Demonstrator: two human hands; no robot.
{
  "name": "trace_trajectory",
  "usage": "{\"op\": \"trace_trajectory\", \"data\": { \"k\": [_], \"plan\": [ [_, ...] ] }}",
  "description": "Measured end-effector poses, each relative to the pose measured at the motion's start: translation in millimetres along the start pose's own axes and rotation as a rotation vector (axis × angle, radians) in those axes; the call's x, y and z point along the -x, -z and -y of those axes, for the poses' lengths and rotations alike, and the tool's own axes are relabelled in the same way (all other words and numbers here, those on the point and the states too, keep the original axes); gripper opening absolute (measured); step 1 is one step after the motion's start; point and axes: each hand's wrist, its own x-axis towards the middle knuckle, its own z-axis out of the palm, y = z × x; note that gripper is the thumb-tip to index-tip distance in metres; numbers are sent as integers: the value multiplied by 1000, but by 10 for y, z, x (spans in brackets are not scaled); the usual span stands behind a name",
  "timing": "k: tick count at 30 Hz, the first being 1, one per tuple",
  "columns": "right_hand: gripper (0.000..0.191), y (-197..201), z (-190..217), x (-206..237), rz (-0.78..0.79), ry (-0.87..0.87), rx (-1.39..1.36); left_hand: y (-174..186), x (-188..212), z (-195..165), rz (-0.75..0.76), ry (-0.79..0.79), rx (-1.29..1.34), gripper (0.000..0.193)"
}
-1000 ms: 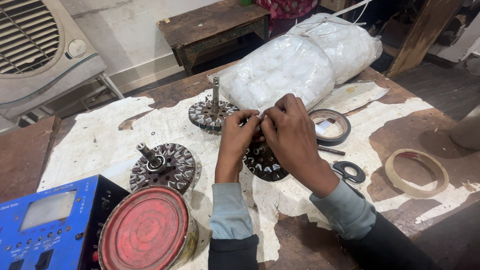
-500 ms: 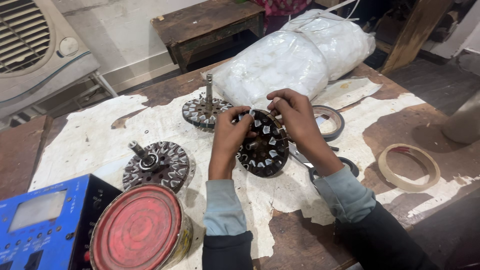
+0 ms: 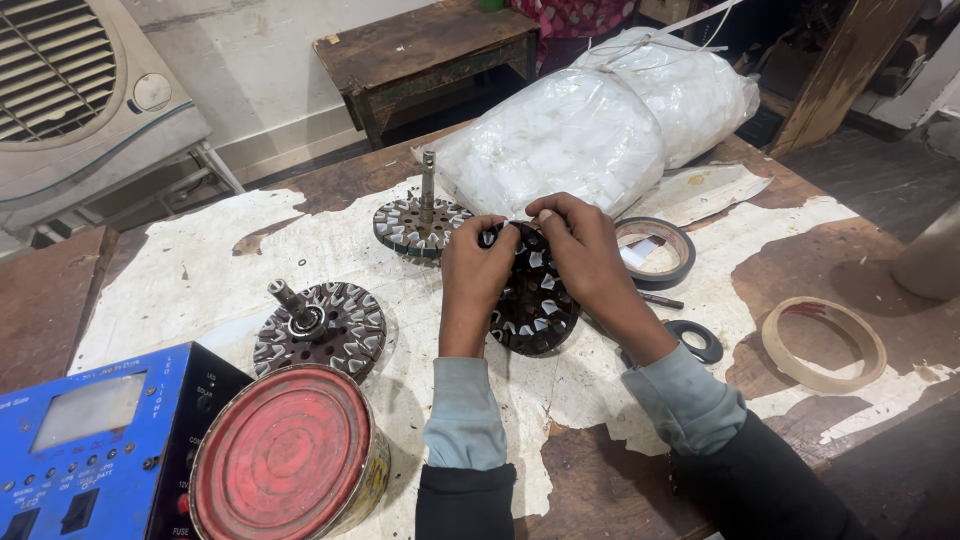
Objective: The person sits at a workbench fitting small white plastic pieces into the toothed metal disc of a rotary tool assembly, pressing each piece into place by hand and occasionally using pliers to adjust parts. They work through the disc slots one at a time, with other similar disc assemblies and a shaft lying on the bench.
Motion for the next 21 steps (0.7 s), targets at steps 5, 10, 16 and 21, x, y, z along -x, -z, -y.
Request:
{"op": "trace_trajectory", "data": {
  "k": [5, 10, 16, 21],
  "plan": [
    [28, 0, 21, 10, -5, -23, 17, -77, 28, -60, -78, 46, -95, 45],
    [29, -8, 63, 26, -7, -59, 14, -137, 74, -135, -132, 61, -157, 46],
    [30, -3, 105, 31, -14, 0, 43, -208, 91, -205, -114, 31, -279, 47],
    [28, 14, -33, 14, -3, -19, 30, -231, 129, -229, -90, 9, -310, 48]
  ]
}}
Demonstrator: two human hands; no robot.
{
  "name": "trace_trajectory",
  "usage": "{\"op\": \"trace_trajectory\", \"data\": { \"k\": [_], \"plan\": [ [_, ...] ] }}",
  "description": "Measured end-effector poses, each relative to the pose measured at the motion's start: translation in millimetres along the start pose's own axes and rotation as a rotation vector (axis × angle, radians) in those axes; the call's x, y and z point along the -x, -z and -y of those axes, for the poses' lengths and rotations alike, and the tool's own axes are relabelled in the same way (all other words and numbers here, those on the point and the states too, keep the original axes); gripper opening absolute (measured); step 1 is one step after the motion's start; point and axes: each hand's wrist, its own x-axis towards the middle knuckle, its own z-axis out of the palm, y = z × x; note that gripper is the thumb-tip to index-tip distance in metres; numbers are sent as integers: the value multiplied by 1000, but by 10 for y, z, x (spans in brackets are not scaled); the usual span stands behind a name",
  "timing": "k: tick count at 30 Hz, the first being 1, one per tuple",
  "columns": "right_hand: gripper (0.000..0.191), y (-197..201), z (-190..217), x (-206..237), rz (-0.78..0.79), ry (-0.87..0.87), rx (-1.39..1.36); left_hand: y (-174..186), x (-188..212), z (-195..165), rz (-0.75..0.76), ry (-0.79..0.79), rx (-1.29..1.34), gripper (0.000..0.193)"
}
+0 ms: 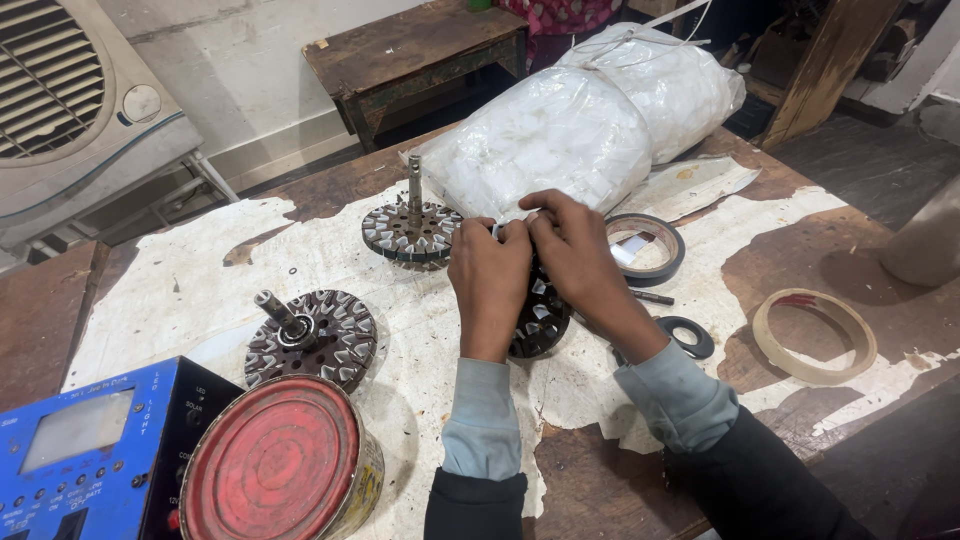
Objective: The person sits at a workbench fitting small white plastic pieces into the toothed metal disc of a rotary tool assembly, pressing each piece into place by hand and occasionally using pliers to adjust parts. They work through the disc slots one at a time, with other similar disc assemblies and a shaft lying on the bench.
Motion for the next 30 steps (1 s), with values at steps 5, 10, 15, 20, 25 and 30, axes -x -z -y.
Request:
{"op": "trace_trajectory", "data": {
  "k": [5, 10, 15, 20, 25, 30],
  "plan": [
    [28, 302, -404, -279, -49, -156, -119, -90, 36, 45, -7, -59, -51, 43],
    [22, 942, -852, -319, -73, -260, 580, -116, -73, 248, 7, -74, 50, 38],
    [25, 929, -1001, -339, 176, -489, 828, -58, -199, 435, 129, -1, 206, 39],
    [14, 796, -985, -294, 199, -400, 1025, -19, -192, 394, 105, -67, 195, 37],
    [17, 800, -944, -298, 215, -436, 996, 128, -111, 262, 261, 34, 520, 30],
    [21, 832, -893, -297, 215, -468, 943, 52, 1, 24, 409, -133, 504, 31]
  ]
}}
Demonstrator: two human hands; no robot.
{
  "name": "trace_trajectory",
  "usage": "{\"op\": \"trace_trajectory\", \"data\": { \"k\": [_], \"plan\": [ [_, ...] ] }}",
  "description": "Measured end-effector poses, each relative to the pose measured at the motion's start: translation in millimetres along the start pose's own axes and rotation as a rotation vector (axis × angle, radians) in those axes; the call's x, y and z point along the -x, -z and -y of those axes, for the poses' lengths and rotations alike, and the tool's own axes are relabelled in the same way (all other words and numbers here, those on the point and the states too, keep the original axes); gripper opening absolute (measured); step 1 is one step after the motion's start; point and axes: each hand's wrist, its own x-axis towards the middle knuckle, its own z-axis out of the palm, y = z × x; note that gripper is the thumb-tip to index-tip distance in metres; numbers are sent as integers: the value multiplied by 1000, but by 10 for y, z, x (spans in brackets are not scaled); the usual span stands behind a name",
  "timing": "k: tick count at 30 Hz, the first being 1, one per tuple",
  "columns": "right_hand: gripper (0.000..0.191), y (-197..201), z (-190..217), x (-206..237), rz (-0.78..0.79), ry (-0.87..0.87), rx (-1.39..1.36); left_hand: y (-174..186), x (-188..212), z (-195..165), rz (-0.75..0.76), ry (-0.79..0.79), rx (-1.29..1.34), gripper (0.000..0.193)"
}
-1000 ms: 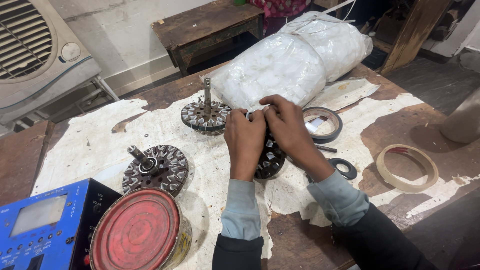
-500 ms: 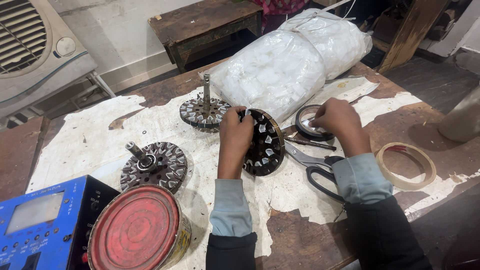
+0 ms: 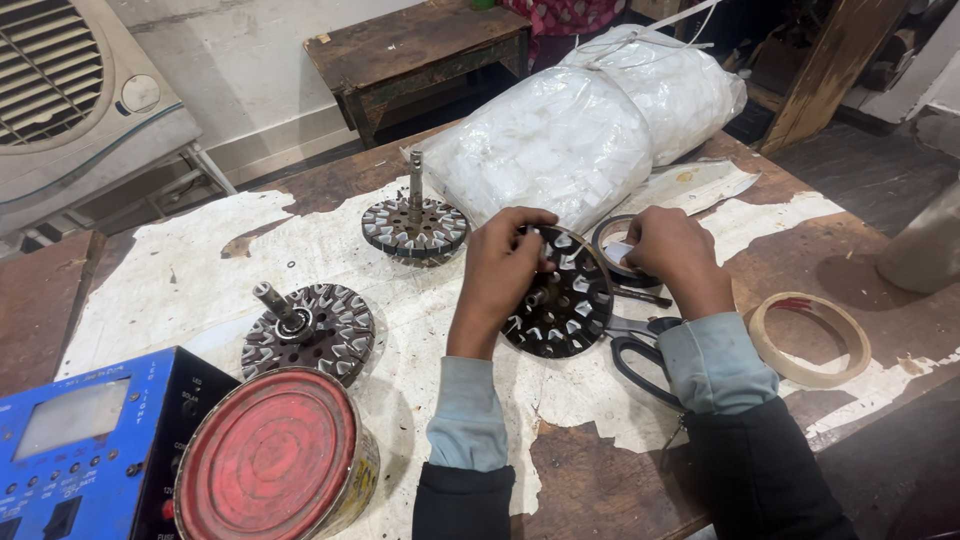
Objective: The person sits at a workbench fitting small white plastic pieces into the toothed metal disc of a rotary tool assembly, pressing each piece into place by hand and occasionally using pliers to adjust parts. They work through the disc slots one at a time, with other similar disc assemblies and a shaft lying on the bench.
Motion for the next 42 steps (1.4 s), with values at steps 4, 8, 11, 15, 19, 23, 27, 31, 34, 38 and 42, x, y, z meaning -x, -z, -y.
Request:
{"op": "trace_trajectory", "data": {
  "k": [4, 8, 11, 15, 19, 23, 27, 31, 34, 38, 42],
  "plan": [
    [22, -2, -5, 17, -23, 6, -56, -25, 55, -49, 11, -157, -110, 28],
    [19, 16, 31, 33, -115, 18, -100, 21, 45, -54, -6, -81, -55, 30],
    [13, 93, 75, 85, -493, 122, -207, 87, 46, -41, -54, -22, -40, 32],
    [28, 251, 204, 127, -256, 200, -860, 124, 29, -44, -218, -17, -73, 30],
    [31, 273, 427, 203, 3, 485, -1367, 112, 42, -80, -299, -273, -114, 25],
    [20, 274, 595, 306, 116, 601, -1475, 55, 54, -130, -239, -320, -15, 25],
    [13, 304, 728, 395, -17, 724, -1310, 23, 16, -157, -269, -287, -32, 28],
    [11, 363, 787, 473, -99, 763, -1295, -9, -53, -128, -184, -61, 207, 31],
    [12, 402, 818, 520, -174, 777, -1245, -14, -103, -81, -103, -54, 476, 30],
    [17, 386, 890, 575, -412, 828, -995, 69, -166, -29, -132, -83, 557, 23],
    [25, 353, 928, 579, -293, 826, -1078, 72, -194, -14, -270, -202, 496, 19]
  ]
}}
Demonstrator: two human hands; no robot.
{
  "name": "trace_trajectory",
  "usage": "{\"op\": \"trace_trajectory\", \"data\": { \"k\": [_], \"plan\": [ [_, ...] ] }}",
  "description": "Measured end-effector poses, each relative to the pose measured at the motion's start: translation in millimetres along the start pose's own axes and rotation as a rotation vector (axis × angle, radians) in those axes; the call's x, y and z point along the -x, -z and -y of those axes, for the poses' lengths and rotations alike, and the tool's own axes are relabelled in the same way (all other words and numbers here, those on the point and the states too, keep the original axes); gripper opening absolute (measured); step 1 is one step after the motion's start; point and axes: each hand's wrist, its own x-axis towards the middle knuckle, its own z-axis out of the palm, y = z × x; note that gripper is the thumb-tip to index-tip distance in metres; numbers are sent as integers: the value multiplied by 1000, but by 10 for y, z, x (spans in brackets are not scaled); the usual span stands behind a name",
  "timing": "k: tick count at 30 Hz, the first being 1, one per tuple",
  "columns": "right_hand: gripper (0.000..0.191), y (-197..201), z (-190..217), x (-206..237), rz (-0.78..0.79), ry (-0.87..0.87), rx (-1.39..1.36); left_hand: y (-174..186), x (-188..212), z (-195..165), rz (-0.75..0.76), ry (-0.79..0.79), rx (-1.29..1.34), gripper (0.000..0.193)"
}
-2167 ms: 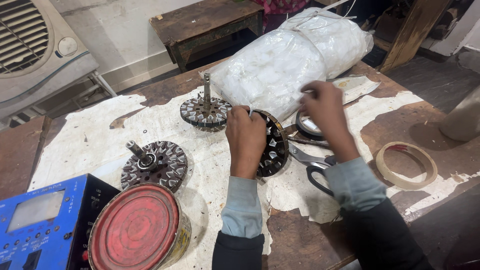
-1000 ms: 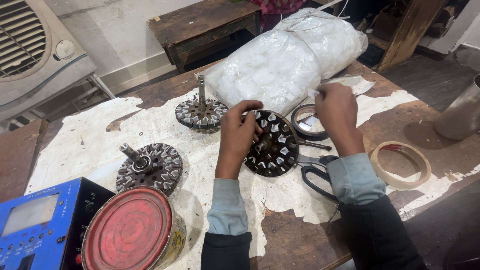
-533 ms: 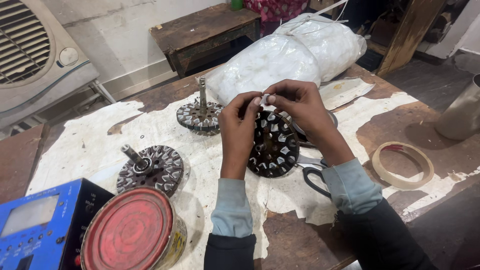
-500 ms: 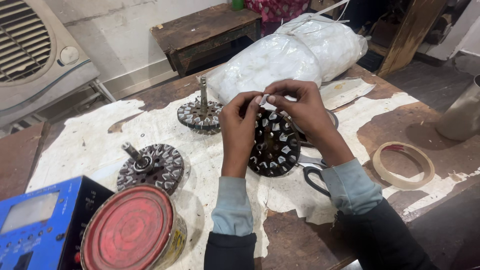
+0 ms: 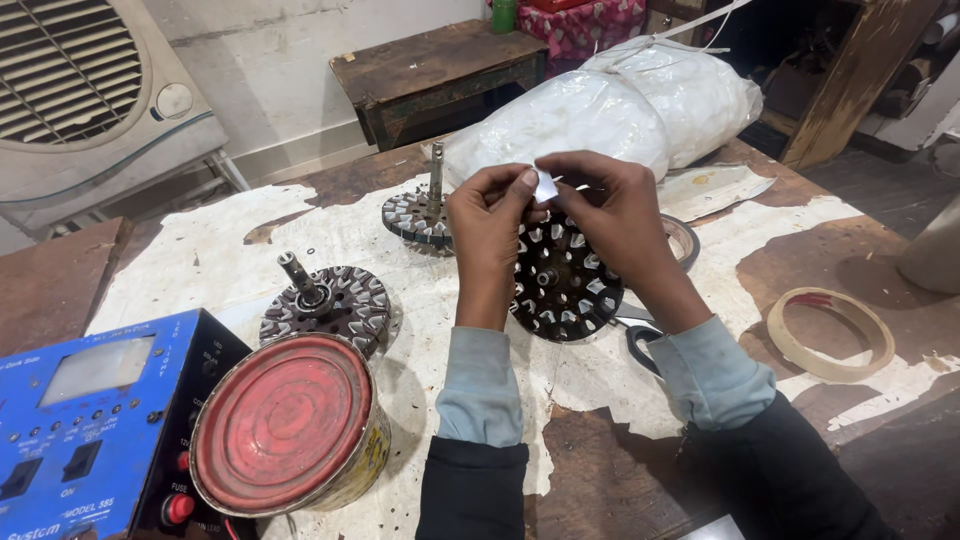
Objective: The person sits at a workbench fitting small white plastic pieces into the toothed metal disc of a rotary tool assembly, pressing each piece into place by hand and occasionally using pliers to adjust parts. They work through the disc slots one at a time, with other similar disc assemblies and a shaft lying on the bench.
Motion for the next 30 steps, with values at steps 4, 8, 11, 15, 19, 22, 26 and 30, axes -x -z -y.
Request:
{"op": "trace_trajectory", "data": {
  "k": [4, 8, 11, 15, 19, 22, 26, 30],
  "plan": [
    [28, 41, -42, -16, 46, -145, -187, -7, -4, -30, -30, -55, -97, 17],
    [26, 68, -60, -13, 97, -75, -110, -45, 15, -74, -21, -64, -241, 18],
    [22, 67, -29, -25, 18, -95, -41, -100, 41, -100, 12, -116, -299, 19],
    [26, 58, 69, -14, -54, -19, -31, -185, 100, -123, -43, -177, -430, 14],
    [22, 8, 171, 30, -59, 74, 190, -192, 137, -182, -41, -233, -452, 11],
    [19, 13, 226, 45, -54, 106, 276, -209, 159, -225, -33, -254, -538, 8],
    [17, 9, 242, 51, -55, 143, 277, -247, 187, -271, -5, -220, -547, 4],
    [13, -1, 198, 67, -108, 130, 106, -367, 254, -239, -17, -282, -499, 4]
  ]
}}
